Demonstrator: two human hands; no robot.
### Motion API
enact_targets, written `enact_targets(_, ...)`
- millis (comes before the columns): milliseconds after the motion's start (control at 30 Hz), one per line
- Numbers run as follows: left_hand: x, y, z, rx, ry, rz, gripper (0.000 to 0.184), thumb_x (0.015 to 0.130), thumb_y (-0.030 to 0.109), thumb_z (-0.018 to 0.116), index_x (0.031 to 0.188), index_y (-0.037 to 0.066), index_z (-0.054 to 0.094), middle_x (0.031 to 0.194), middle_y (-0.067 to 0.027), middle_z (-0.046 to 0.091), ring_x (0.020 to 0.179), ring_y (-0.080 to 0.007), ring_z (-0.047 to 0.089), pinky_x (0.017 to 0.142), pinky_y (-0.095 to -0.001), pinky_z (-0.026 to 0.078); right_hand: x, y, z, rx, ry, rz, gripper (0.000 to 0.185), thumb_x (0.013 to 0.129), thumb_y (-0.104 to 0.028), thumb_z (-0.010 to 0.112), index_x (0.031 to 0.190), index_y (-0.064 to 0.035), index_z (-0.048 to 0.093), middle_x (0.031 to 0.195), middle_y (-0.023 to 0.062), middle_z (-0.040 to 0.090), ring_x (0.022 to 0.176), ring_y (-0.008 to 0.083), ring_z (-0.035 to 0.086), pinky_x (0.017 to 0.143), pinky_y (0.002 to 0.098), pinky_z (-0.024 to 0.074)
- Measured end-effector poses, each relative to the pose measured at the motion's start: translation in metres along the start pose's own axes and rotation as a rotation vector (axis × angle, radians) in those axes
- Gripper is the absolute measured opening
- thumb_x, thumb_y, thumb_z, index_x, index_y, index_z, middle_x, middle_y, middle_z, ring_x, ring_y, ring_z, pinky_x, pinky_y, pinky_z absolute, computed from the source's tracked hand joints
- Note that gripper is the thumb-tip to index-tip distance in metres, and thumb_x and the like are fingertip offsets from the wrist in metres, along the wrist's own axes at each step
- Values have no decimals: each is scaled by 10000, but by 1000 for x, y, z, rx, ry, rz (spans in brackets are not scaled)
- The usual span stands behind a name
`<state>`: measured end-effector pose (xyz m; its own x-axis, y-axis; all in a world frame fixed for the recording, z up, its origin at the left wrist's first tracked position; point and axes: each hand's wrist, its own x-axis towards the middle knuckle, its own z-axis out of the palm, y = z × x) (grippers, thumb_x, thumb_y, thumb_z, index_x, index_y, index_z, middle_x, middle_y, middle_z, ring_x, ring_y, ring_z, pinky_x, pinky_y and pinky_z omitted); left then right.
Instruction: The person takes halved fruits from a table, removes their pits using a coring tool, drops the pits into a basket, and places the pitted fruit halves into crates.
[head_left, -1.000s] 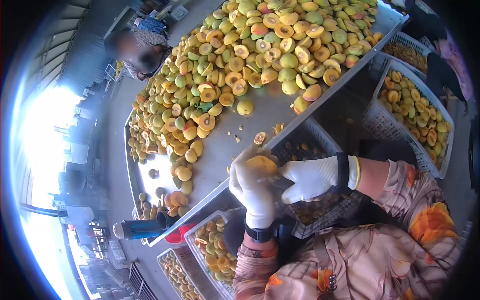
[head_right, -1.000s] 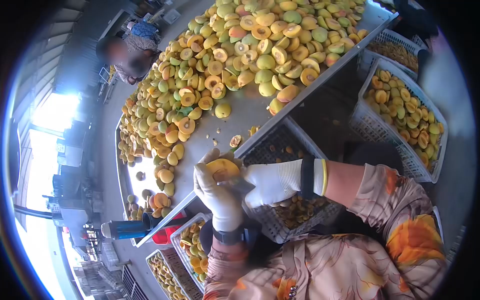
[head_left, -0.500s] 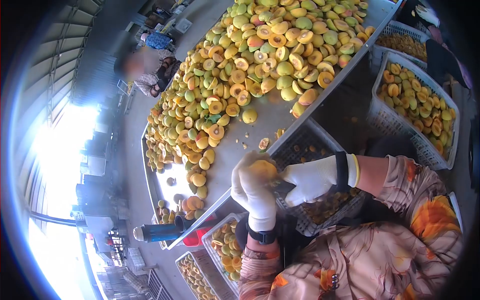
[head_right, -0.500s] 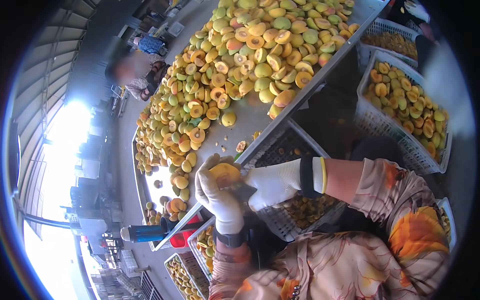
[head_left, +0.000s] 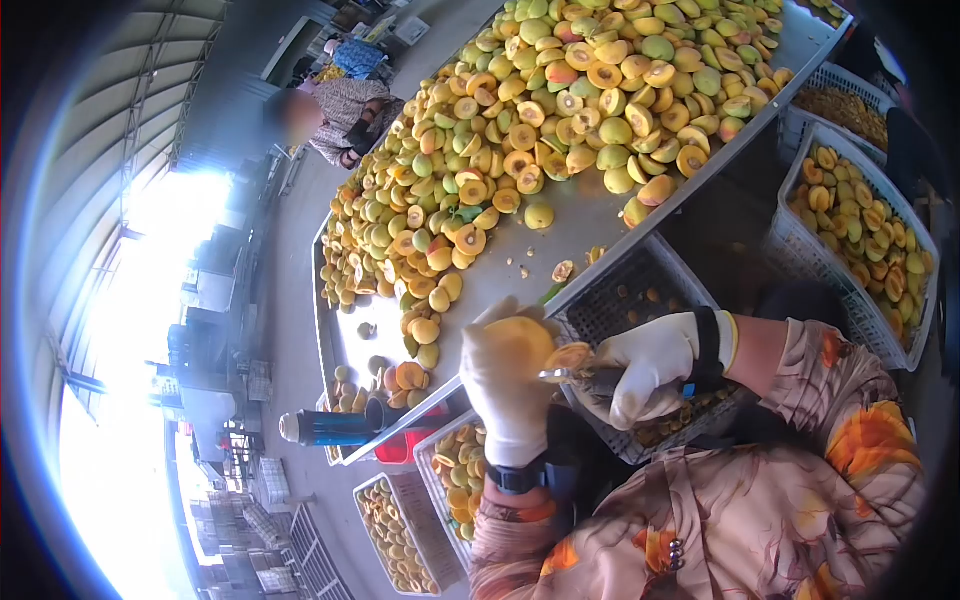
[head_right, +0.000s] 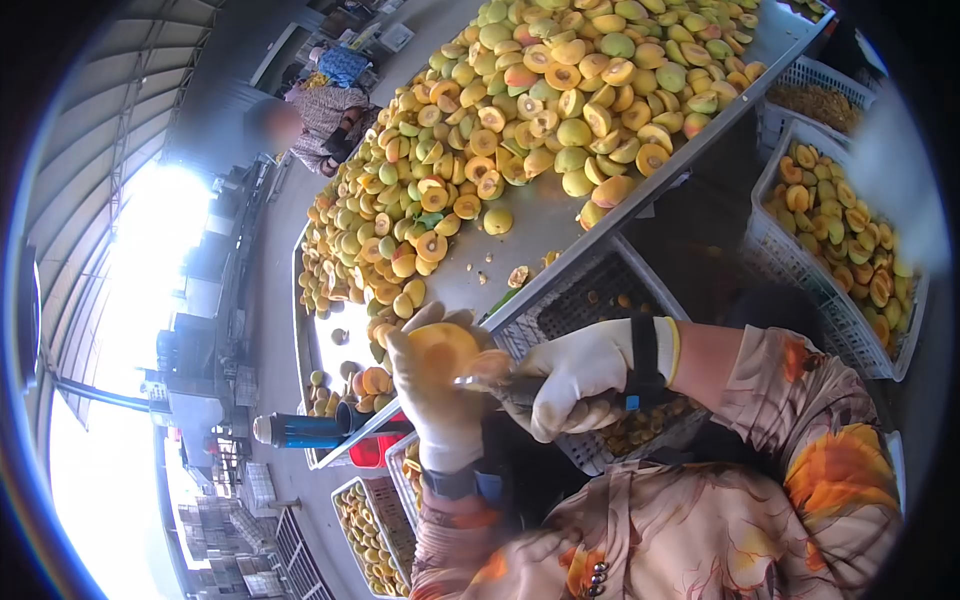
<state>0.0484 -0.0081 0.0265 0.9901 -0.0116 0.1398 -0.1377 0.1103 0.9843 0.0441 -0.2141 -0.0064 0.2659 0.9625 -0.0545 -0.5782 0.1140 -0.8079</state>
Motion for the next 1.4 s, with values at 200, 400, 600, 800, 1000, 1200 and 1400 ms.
enact_targets(200,-37,3,-187,1067,-33,-272,378,950,297,700,1139,-31,701,994,-158,732,880,-223,707,802,-346,553,-7,30,-27,-1298,459,443,341,813,-268,661,1034,-14,714,922,190,737,890,358,715,807,454,551)
enact_targets(400,45,-51,-244,1253,105,-25,470,893,277,719,1251,-19,652,1089,-213,677,973,-339,690,878,-427,534,9,22,-20,-1298,484,413,295,854,-237,617,1035,-10,670,860,224,729,857,388,728,779,473,561)
enact_targets(600,205,-122,-224,1394,2,-31,617,909,427,657,1344,1,554,1193,-316,648,1160,-466,618,975,-519,492,25,17,-28,-1253,396,531,314,849,-214,591,1069,0,660,957,235,731,936,396,720,807,505,559)
enact_targets(800,242,-164,-233,1422,-7,-153,547,940,366,626,1308,-32,554,1162,-283,662,1075,-436,663,906,-468,534,29,11,-36,-1248,418,505,336,884,-237,589,1101,16,628,940,233,726,911,399,724,788,505,565)
enact_targets(1000,156,-90,-154,31,-27,-324,290,951,91,624,1202,-49,581,1198,-113,656,950,-251,694,724,-333,610,37,0,-40,-1109,839,145,314,932,-219,608,1134,12,540,919,258,704,877,455,692,763,526,532)
enact_targets(1200,76,-74,-53,416,-100,63,475,1110,362,412,1372,-13,538,1193,-178,654,994,-237,656,853,-339,564,63,27,-50,-1049,943,-349,329,894,-165,691,1123,-7,514,779,251,671,759,474,665,651,520,511)
enact_targets(1400,54,-86,-19,-159,-22,-115,607,1079,468,454,1343,-71,545,1108,-192,682,978,-231,655,881,-340,544,67,28,-47,-1072,1010,-306,328,886,-127,674,1148,-10,515,831,255,686,802,470,677,682,519,535)
